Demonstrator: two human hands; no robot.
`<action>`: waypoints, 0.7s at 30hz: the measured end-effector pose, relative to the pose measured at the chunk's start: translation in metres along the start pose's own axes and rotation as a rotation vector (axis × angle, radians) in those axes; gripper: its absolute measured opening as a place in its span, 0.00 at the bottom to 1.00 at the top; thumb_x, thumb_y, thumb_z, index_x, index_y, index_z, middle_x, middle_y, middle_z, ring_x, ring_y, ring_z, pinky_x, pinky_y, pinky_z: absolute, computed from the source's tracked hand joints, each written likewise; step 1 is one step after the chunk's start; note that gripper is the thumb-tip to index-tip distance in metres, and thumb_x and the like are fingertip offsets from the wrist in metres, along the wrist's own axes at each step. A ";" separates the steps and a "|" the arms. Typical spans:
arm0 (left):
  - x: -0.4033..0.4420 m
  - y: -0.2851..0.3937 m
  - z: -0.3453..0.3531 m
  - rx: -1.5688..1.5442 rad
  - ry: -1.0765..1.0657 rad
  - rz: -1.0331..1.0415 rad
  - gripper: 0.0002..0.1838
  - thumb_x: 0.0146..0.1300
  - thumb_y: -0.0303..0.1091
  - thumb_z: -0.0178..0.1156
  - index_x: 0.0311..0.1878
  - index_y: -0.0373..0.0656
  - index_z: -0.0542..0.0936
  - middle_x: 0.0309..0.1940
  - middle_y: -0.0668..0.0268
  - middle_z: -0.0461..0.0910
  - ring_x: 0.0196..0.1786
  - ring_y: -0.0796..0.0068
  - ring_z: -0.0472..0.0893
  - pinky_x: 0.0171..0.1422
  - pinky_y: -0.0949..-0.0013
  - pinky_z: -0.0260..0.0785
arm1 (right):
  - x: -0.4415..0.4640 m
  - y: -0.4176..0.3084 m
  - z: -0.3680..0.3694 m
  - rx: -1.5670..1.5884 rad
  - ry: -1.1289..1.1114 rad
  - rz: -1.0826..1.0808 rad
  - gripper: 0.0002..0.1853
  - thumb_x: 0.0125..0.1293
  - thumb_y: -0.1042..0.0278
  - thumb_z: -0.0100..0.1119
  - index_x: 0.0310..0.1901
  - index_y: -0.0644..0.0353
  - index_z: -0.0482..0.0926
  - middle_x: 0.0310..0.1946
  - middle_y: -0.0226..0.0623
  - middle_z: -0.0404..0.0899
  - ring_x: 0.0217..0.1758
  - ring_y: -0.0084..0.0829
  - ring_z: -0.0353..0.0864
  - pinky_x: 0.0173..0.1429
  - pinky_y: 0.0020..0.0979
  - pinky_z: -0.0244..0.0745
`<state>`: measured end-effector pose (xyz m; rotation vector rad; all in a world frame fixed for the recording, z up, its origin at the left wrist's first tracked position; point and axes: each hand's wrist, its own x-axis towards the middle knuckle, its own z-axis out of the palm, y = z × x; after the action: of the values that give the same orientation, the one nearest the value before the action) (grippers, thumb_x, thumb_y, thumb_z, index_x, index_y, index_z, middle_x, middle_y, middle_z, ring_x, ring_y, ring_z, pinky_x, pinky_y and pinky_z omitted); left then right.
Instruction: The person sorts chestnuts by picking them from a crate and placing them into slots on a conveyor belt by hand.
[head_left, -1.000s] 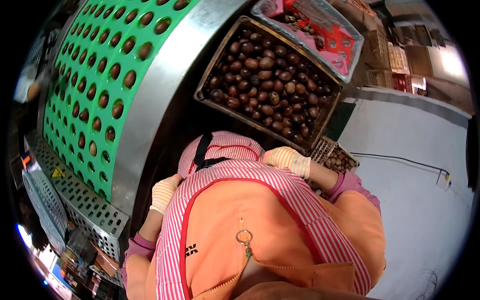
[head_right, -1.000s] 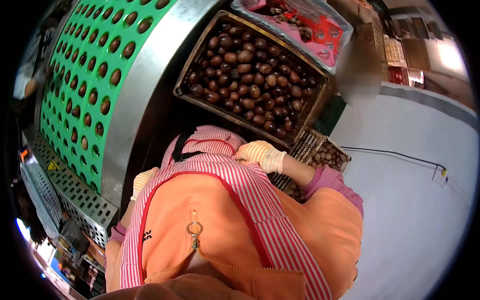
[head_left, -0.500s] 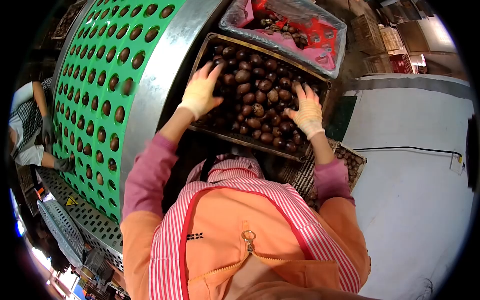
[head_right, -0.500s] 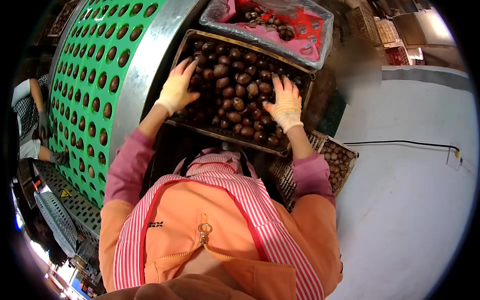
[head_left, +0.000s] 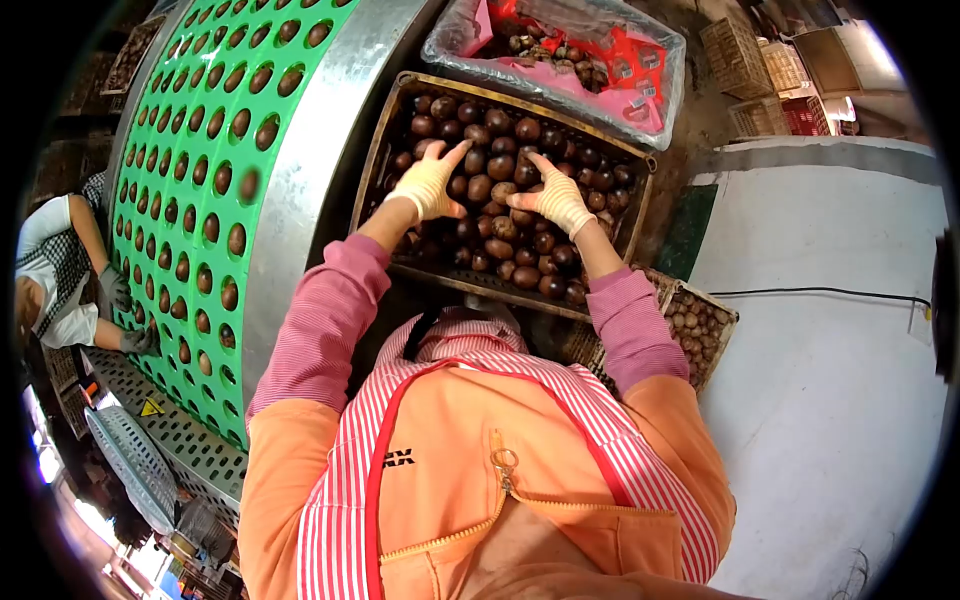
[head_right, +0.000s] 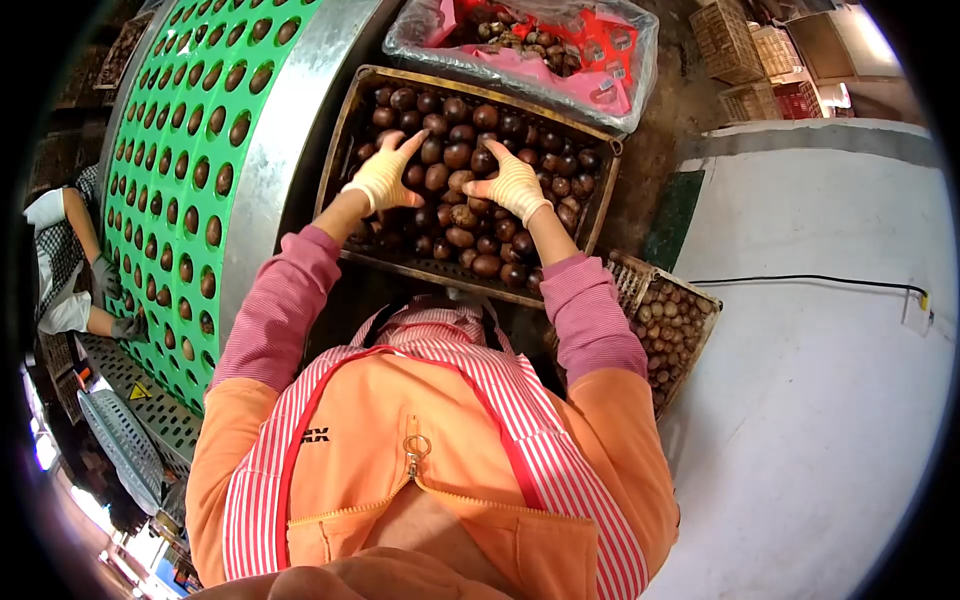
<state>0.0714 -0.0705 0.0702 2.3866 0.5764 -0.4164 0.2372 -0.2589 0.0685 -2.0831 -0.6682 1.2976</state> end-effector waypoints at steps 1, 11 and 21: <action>-0.005 0.004 0.002 -0.019 0.010 -0.039 0.64 0.38 0.37 0.82 0.78 0.62 0.53 0.75 0.51 0.52 0.70 0.40 0.65 0.72 0.50 0.64 | 0.008 0.003 0.002 0.112 -0.032 -0.005 0.52 0.47 0.61 0.80 0.74 0.54 0.61 0.67 0.56 0.69 0.67 0.44 0.73 0.68 0.40 0.68; -0.031 0.007 0.028 -0.303 0.107 -0.009 0.67 0.30 0.42 0.84 0.77 0.61 0.54 0.71 0.52 0.58 0.69 0.38 0.63 0.72 0.45 0.62 | -0.011 -0.009 0.019 0.603 -0.160 0.131 0.52 0.57 0.47 0.74 0.77 0.51 0.53 0.75 0.45 0.56 0.76 0.45 0.59 0.69 0.58 0.64; -0.015 0.006 0.028 -0.124 0.099 0.074 0.62 0.31 0.50 0.80 0.74 0.47 0.60 0.65 0.48 0.66 0.68 0.44 0.67 0.70 0.51 0.64 | 0.009 -0.021 0.034 0.852 -0.261 0.319 0.31 0.63 0.36 0.61 0.64 0.41 0.73 0.57 0.26 0.76 0.54 0.28 0.78 0.54 0.45 0.78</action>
<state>0.0577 -0.0973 0.0593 2.3107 0.5406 -0.2246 0.2075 -0.2306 0.0654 -1.3516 0.1461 1.6631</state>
